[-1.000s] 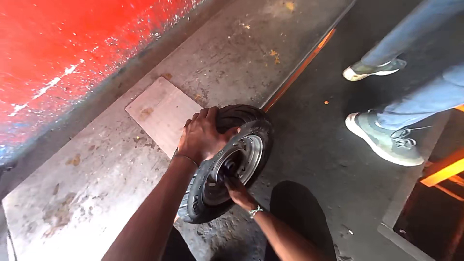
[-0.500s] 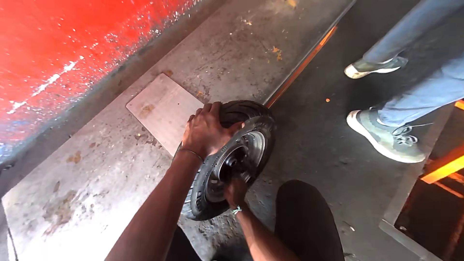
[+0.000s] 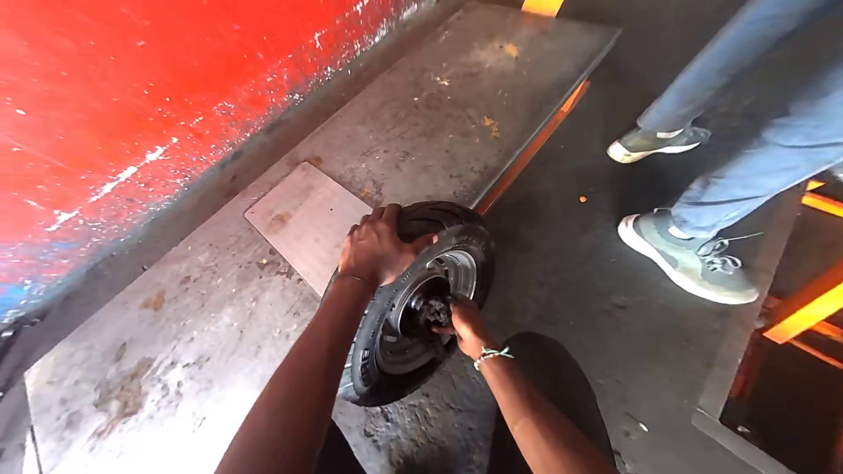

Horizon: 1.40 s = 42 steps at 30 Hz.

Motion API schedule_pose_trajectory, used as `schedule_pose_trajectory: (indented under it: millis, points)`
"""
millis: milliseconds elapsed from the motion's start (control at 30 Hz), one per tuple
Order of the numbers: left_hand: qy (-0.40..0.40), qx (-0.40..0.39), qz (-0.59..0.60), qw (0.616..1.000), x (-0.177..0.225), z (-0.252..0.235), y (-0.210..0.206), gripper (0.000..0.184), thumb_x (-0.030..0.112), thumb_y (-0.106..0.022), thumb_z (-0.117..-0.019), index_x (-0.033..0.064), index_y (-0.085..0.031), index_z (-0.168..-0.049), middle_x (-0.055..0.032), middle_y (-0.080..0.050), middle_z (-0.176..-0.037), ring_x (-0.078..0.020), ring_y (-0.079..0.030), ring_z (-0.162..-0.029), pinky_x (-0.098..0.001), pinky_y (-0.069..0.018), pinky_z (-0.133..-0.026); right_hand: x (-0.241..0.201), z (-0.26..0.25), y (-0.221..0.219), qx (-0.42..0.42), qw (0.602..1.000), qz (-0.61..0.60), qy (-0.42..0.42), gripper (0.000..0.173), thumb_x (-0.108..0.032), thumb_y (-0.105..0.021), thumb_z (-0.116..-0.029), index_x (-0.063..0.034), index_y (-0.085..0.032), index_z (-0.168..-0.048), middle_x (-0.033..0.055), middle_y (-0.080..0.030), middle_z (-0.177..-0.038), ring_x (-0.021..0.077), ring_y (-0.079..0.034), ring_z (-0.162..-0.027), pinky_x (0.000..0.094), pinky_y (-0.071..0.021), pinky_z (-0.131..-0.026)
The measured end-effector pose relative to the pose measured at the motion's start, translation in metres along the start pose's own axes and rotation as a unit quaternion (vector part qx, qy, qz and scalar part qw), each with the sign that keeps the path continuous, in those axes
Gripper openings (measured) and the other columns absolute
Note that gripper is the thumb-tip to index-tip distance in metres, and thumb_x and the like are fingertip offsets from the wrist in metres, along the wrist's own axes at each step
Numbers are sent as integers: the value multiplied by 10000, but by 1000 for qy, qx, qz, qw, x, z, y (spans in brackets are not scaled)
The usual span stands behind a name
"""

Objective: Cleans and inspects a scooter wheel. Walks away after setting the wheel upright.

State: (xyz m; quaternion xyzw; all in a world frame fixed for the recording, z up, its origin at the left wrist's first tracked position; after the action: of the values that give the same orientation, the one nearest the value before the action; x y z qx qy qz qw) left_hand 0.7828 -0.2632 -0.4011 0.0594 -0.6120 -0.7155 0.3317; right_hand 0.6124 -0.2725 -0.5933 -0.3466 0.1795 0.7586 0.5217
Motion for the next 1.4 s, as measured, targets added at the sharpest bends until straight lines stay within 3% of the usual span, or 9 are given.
schedule_pose_trajectory:
  millis: [167,300,467,633,800,967,1200,1300,1400]
  points:
    - [1,0,7,1000,2,-1,2,805,630,-686,-901,68,-526,-1454,-186,-580,-1426,-383,-558,-1313,-600,-439,-1052,-11,10,6,60,984,-160,44,283,-115,-371,-1108,3,-543,-1300,169,-608,-1145,239,-645,-947,424,-575,-777]
    - [3,-4,11,1000,1,1,0,804,636,-685,-897,78,-527,-1455,-182,-583,-1422,-379,-563,-1307,-607,-445,-1040,-28,22,4,-81,965,107,225,268,83,-570,-918,18,-662,-1162,154,-672,-1167,230,-637,-1005,429,-534,-852]
    - [3,1,9,1000,2,1,0,813,639,-690,-892,77,-526,-1456,-174,-587,-1418,-374,-567,-1301,-608,-445,-1038,-22,-6,0,-160,627,373,665,270,24,-646,-802,7,-760,-1047,144,-734,-1148,267,-710,-1084,401,-577,-957]
    - [1,-1,10,1000,1,0,0,803,640,-684,-895,75,-536,-1446,-176,-590,-1413,-367,-567,-1305,-595,-446,-1047,-22,-36,20,-92,410,535,732,254,-64,-557,-969,-54,-767,-1112,69,-715,-1301,256,-667,-1227,430,-520,-1014]
    - [-3,4,11,1000,0,0,0,799,643,-685,-892,79,-540,-1439,-175,-596,-1404,-373,-572,-1295,-604,-450,-1033,13,-41,15,55,562,491,664,185,-1,-704,-825,-13,-774,-996,204,-713,-1141,385,-705,-922,510,-583,-774]
    - [-11,14,7,1000,-3,0,-3,799,646,-680,-891,78,-544,-1436,-177,-601,-1390,-378,-578,-1283,-605,-461,-1015,53,-4,-10,19,761,545,351,479,-162,-662,-907,73,-621,-1323,328,-431,-1525,466,-479,-1381,532,-436,-1112]
    - [1,22,5,1000,0,3,-1,798,634,-694,-892,65,-546,-1433,-193,-609,-1380,-395,-597,-1256,-624,-466,-998,1,-19,9,15,606,644,466,353,-21,-665,-912,-58,-708,-1261,230,-672,-1077,406,-686,-933,521,-571,-756]
    - [-12,33,11,999,-3,3,-3,763,617,-696,-896,64,-566,-1405,-218,-629,-1326,-430,-617,-1205,-666,-473,-951,7,-10,6,-2,687,663,298,520,-140,-566,-1000,-154,-515,-1517,223,-720,-1035,403,-712,-889,529,-559,-755]
    - [-25,50,17,998,-4,3,-5,742,606,-699,-903,53,-575,-1381,-243,-633,-1295,-460,-628,-1162,-702,-472,-906,23,7,-15,-32,794,588,151,387,-223,-507,-1046,2,-609,-1344,256,-712,-1075,429,-693,-1039,567,-535,-878]
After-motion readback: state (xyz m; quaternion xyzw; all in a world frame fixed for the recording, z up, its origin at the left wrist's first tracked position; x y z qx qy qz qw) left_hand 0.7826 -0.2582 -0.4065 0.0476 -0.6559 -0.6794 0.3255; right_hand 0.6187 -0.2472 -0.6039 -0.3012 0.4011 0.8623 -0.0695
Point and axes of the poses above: each hand's wrist, its own z-axis away from the middle knuckle, its own y-axis out of the back of the hand, x = y × z, the point moved 2 cm from there along -z, towards the middle knuckle
